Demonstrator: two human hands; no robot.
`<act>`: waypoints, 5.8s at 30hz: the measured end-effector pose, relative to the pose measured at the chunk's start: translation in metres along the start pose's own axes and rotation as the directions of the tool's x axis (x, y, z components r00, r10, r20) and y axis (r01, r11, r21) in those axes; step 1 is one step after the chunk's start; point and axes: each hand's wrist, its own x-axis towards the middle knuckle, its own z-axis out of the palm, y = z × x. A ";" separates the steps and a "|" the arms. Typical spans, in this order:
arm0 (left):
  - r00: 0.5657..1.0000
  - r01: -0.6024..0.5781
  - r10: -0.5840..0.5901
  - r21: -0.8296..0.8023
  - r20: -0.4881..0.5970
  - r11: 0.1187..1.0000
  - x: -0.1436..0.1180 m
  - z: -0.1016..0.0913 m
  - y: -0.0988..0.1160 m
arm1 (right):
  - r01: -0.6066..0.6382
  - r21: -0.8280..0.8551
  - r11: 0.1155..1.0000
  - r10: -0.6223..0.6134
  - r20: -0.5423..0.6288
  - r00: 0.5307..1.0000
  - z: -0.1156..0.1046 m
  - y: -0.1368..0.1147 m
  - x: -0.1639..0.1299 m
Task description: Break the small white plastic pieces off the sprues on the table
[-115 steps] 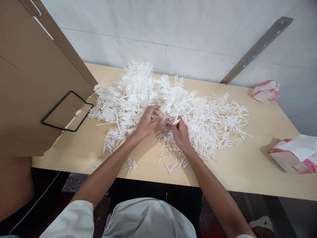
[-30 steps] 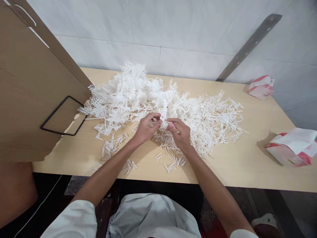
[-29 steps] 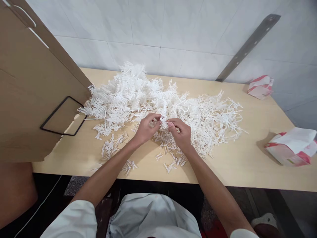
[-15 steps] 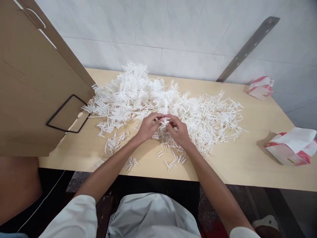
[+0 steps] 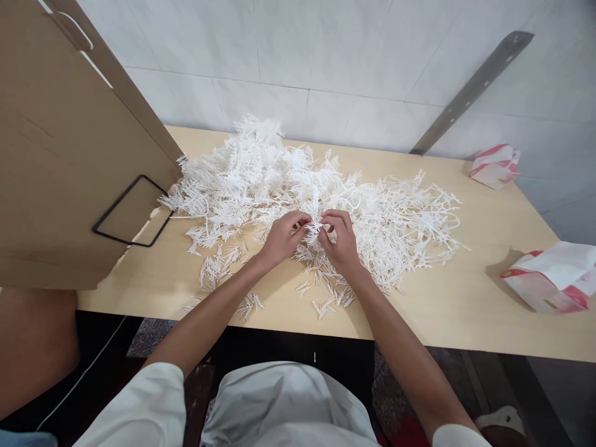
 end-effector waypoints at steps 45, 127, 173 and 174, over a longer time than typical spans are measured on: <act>0.986 -0.166 0.163 0.301 0.035 0.939 -0.004 0.001 -0.001 | 0.042 -0.086 0.995 -0.045 -0.035 0.998 0.004 -0.013 -0.002; 0.979 -0.062 0.052 0.042 0.199 0.997 -0.006 0.009 0.004 | 0.002 -0.057 0.998 -0.001 0.017 1.000 0.003 -0.008 -0.002; 0.992 0.060 -0.028 -0.266 0.122 0.962 -0.002 0.004 0.006 | -0.316 0.117 0.942 0.275 0.276 0.921 -0.006 -0.013 0.007; 0.992 0.052 -0.020 -0.265 0.122 0.963 -0.001 0.004 0.005 | -0.306 0.100 0.947 0.267 0.290 0.919 -0.007 -0.012 0.007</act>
